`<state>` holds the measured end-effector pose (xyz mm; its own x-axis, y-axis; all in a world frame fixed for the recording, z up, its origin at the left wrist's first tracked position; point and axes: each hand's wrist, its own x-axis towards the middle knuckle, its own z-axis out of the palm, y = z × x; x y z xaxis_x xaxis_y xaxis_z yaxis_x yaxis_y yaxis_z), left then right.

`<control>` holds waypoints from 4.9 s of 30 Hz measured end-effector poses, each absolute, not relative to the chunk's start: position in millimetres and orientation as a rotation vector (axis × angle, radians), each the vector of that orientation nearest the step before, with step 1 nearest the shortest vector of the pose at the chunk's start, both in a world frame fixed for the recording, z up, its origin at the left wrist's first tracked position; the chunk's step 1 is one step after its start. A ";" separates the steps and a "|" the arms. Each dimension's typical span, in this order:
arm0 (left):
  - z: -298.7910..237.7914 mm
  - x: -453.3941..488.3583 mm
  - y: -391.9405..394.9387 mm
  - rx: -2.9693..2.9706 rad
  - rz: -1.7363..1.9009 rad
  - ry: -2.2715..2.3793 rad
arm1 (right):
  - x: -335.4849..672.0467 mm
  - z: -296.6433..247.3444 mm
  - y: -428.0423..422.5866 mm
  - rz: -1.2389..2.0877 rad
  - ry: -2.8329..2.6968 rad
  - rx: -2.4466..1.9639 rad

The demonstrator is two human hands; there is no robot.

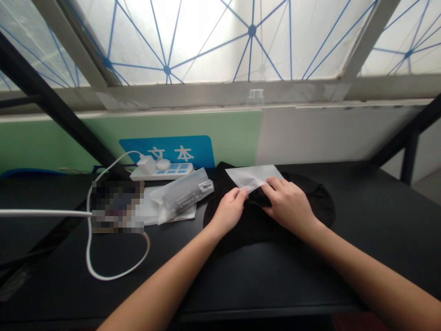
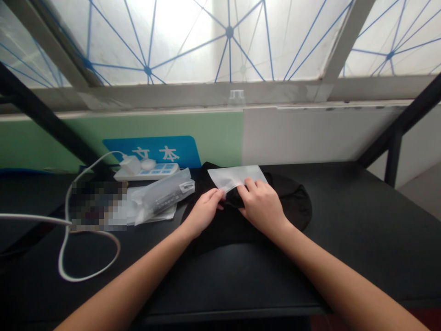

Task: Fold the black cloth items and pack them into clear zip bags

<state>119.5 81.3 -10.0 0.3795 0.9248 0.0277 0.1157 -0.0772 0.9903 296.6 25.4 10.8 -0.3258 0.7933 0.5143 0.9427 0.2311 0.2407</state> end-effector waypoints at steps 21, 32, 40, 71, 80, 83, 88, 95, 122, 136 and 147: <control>-0.5 121.4 69.9 1.062 0.639 0.956 | 295.8 3.8 44.8 -0.697 -2.370 -1.377; 3.9 92.1 87.6 2.389 0.893 1.348 | 378.7 20.8 41.8 0.082 -2.147 -1.263; -1.8 114.9 73.0 3.051 0.860 0.797 | 386.8 1.4 54.8 0.070 -2.204 -1.363; -5.0 112.3 97.4 3.389 0.790 0.539 | 356.1 16.4 33.9 0.107 -2.278 -1.411; -11.8 74.5 100.0 3.179 0.916 0.905 | 332.9 16.3 26.7 -0.447 -2.273 -1.521; -11.9 78.1 102.3 3.228 1.006 0.808 | 321.2 10.1 33.0 -0.624 -2.258 -1.488; -11.9 79.3 98.0 3.269 1.026 0.618 | 310.6 1.1 49.9 -0.732 -2.339 -1.401; -11.3 82.6 87.4 3.313 1.008 0.402 | 309.4 -15.2 60.1 -0.571 -2.237 -1.341; 15.3 61.8 93.1 2.192 1.708 0.899 | 335.0 30.8 23.0 0.489 -1.524 -1.070; 60.1 145.5 63.8 2.807 1.034 0.841 | 337.3 20.1 28.1 0.496 -1.481 -1.047; 59.3 133.4 82.4 2.912 0.919 0.790 | 354.9 31.1 31.0 0.524 -1.566 -1.032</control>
